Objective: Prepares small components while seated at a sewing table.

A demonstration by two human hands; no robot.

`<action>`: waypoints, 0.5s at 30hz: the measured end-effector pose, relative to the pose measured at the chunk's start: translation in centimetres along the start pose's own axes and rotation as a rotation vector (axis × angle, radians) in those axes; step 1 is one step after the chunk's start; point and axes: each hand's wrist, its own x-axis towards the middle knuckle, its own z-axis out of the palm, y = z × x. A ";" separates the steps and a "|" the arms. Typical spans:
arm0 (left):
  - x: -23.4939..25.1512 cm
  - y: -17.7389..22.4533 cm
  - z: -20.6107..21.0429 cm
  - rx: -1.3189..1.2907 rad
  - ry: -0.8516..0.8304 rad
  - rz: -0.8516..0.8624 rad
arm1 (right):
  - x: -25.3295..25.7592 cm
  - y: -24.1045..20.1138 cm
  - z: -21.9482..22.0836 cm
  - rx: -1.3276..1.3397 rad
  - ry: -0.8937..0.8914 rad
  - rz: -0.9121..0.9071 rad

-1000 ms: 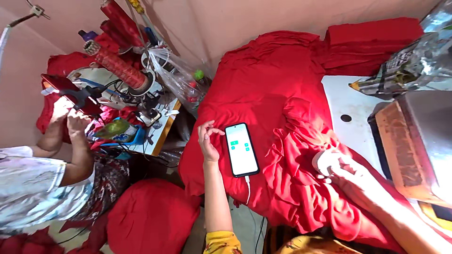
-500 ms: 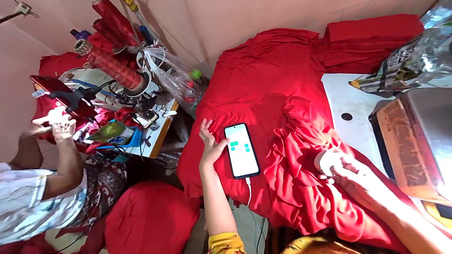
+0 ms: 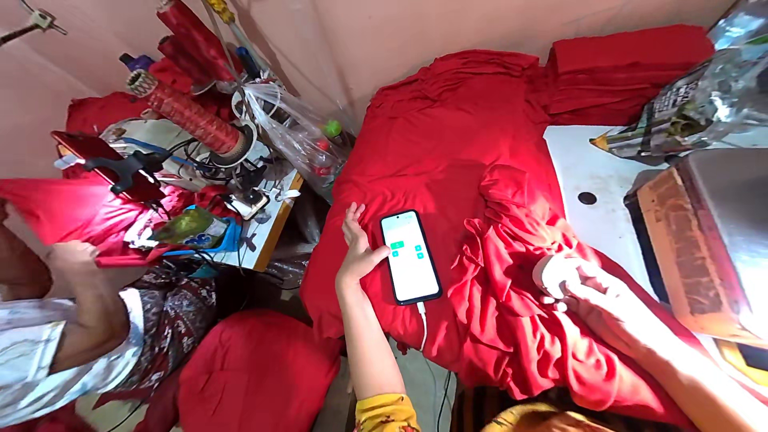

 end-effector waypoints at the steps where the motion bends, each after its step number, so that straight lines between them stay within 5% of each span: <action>1: 0.0 -0.1 0.0 0.001 -0.002 0.005 | 0.0 0.0 0.0 0.001 0.000 0.001; 15: 0.0 -0.1 -0.1 0.057 -0.041 0.025 | 0.0 0.1 -0.2 -0.018 -0.015 0.002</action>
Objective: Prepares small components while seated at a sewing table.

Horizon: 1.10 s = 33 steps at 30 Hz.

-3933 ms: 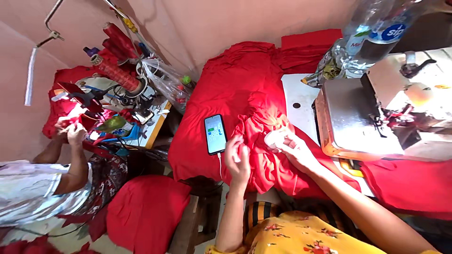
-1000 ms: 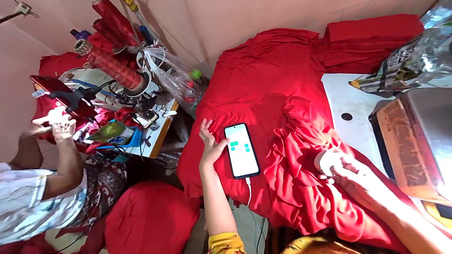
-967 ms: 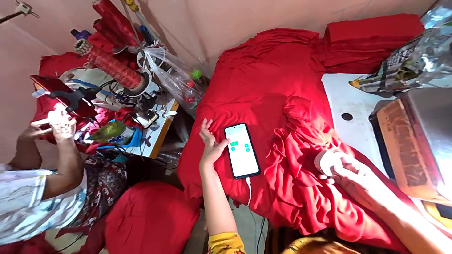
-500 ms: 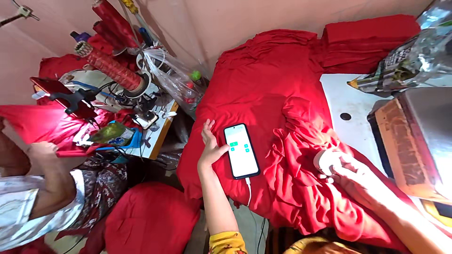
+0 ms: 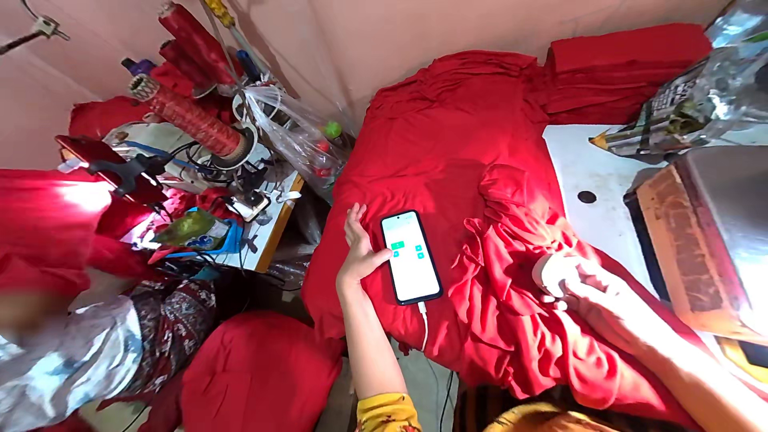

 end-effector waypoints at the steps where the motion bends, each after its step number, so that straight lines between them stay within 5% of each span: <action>1: 0.0 0.1 0.0 0.002 -0.001 0.003 | 0.0 0.0 0.0 0.003 -0.004 -0.004; 26: 0.1 0.3 0.1 0.021 0.003 -0.001 | 0.0 -0.3 0.4 -0.016 0.016 0.003; 33: 0.1 1.6 0.1 -0.133 0.034 -0.147 | 0.0 -0.3 0.4 -0.009 0.020 0.009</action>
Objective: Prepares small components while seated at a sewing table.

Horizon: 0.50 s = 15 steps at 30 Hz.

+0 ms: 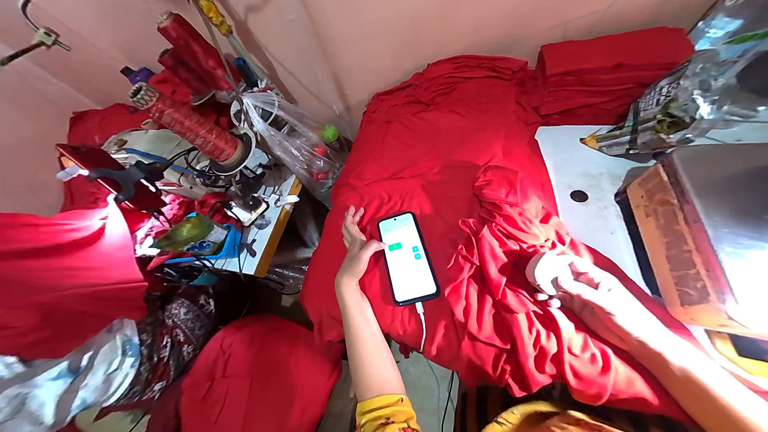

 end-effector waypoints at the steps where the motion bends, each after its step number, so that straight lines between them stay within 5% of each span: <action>1: 0.0 0.0 0.1 -0.011 0.009 -0.003 | 0.0 -0.1 0.1 -0.001 0.001 0.000; 15: 0.7 -0.9 0.6 -0.154 0.206 0.118 | -0.2 0.0 0.1 0.019 -0.021 -0.056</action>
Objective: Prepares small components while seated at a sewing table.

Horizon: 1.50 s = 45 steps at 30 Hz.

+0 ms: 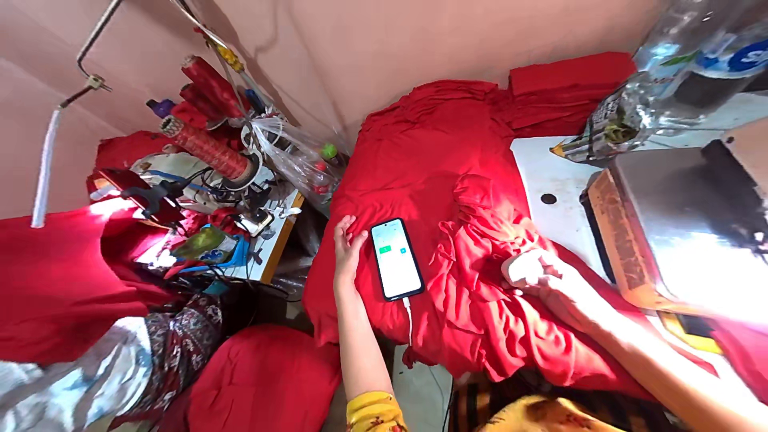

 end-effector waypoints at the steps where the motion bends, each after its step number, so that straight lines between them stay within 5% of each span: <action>1: 0.0 0.1 0.1 0.048 -0.024 -0.014 | 0.0 0.0 0.0 -0.006 -0.006 -0.006; 7: -0.7 2.8 1.3 0.379 -0.039 -0.091 | -0.1 -0.2 0.3 0.004 -0.039 -0.040; 11: -5.8 9.2 5.0 0.423 0.137 0.274 | 0.1 -0.1 0.2 0.033 -0.064 -0.066; 15: -11.9 12.3 12.2 0.268 -0.162 0.498 | -0.1 0.0 0.2 0.007 -0.088 -0.092; 17: -13.1 11.3 13.8 0.384 -0.052 0.571 | -0.2 -0.1 0.3 -0.023 -0.098 -0.098; 21: -12.4 9.0 7.4 0.490 0.263 0.442 | -0.3 -0.4 0.4 -0.046 -0.084 -0.085; 25: -13.1 5.6 2.3 0.388 0.137 0.357 | -0.2 -0.4 0.5 -0.035 -0.081 -0.070; 31: -11.1 4.3 3.2 0.416 0.077 0.120 | -0.1 -0.2 0.5 -0.035 -0.070 -0.068; 41: -13.0 4.1 4.7 0.125 0.516 0.274 | 0.1 0.1 0.0 0.007 -0.067 -0.049; 45: -14.8 5.9 7.3 0.173 0.446 0.347 | 0.0 -0.1 0.1 0.000 -0.055 -0.032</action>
